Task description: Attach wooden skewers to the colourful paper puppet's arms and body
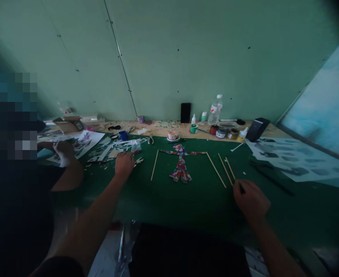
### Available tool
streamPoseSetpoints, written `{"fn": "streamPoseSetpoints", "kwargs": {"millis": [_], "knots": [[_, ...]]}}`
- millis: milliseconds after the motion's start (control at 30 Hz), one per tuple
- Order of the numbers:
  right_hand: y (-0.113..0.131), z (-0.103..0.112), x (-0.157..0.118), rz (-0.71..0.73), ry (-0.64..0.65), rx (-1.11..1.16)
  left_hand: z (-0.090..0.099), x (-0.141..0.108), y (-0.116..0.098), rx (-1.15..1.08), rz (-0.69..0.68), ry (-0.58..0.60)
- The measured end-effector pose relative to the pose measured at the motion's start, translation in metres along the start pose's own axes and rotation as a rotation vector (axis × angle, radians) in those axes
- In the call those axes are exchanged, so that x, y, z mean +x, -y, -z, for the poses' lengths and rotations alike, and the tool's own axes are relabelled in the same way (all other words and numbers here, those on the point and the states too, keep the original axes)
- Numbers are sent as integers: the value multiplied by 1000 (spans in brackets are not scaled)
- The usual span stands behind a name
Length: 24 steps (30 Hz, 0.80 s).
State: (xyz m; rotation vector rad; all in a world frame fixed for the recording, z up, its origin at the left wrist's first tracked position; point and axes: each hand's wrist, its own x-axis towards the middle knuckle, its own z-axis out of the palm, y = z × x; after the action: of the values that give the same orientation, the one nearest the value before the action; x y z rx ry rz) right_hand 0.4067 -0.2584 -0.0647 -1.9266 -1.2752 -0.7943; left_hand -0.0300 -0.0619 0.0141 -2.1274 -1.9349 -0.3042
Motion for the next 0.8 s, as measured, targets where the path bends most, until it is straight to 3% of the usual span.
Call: {"fn": "streamPoseSetpoints", "kwargs": {"millis": [167, 467, 667, 800], "knots": [[-2, -1, -1, 44, -8, 15, -1, 32, -3, 129, -63, 153], [-2, 0, -1, 46, 9, 76, -2, 44, 0, 226, -100, 283], [0, 3, 1, 47, 20, 135, 3, 51, 2, 176, -70, 259], [-1, 4, 0, 46, 43, 139, 18, 49, 2, 84, -8, 119]]}}
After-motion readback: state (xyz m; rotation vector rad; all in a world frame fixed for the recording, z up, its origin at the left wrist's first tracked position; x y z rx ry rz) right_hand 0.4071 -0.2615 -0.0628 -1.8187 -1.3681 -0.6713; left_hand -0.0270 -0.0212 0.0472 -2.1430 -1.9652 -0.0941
